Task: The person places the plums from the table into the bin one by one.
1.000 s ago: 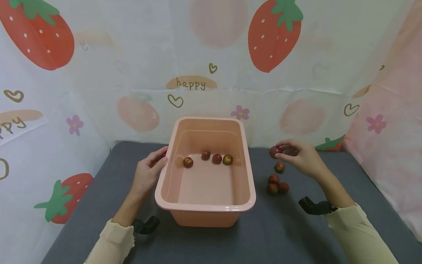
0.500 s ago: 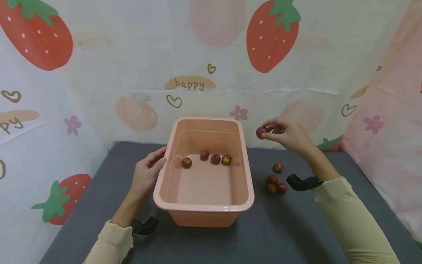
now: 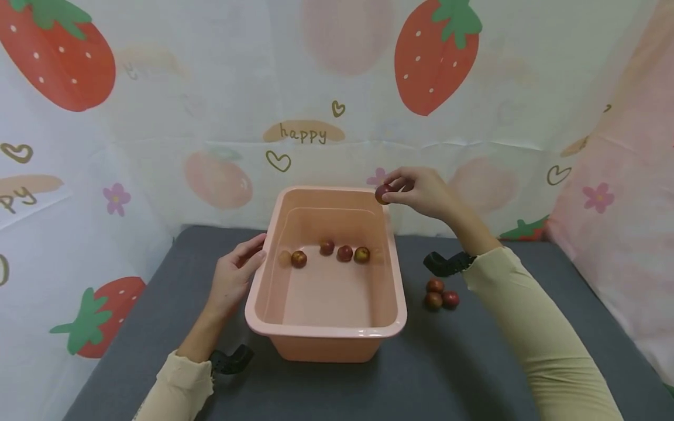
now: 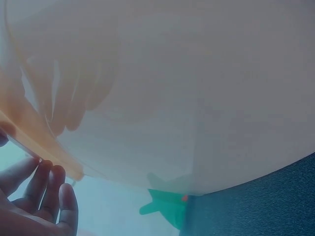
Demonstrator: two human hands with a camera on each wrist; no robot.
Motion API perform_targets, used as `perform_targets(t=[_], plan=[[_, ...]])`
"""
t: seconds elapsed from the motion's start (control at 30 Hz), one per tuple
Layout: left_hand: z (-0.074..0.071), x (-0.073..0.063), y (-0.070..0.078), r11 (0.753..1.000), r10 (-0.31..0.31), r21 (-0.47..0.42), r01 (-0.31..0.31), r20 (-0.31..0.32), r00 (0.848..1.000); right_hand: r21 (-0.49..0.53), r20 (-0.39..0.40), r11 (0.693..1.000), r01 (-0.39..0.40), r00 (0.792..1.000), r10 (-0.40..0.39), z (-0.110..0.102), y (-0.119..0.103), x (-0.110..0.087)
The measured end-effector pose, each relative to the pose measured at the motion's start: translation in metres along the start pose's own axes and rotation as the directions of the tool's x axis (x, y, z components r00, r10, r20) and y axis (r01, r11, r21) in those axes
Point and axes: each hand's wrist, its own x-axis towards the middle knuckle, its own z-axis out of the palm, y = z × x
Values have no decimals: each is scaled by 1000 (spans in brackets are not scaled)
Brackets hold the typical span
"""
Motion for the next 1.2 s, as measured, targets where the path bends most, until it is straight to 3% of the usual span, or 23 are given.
perform_targets(t=[0.23, 0.63, 1.0, 1.2], plan=[[-1, 1, 0, 1000, 2, 15, -2, 0, 1000, 15, 4, 1000, 21, 1000, -21, 14, -16, 23], [1, 1, -1, 1000, 9, 1, -9, -11, 1000, -40, 131, 999, -27, 991, 32, 58, -34, 50], [1, 0, -1, 1000, 2, 6, -2, -23, 1000, 25, 235, 999, -28, 972, 21, 96, -49, 60], [1, -1, -1, 1000, 6, 8, -6, -14, 1000, -6, 266, 999, -36, 963, 36, 112, -49, 62]])
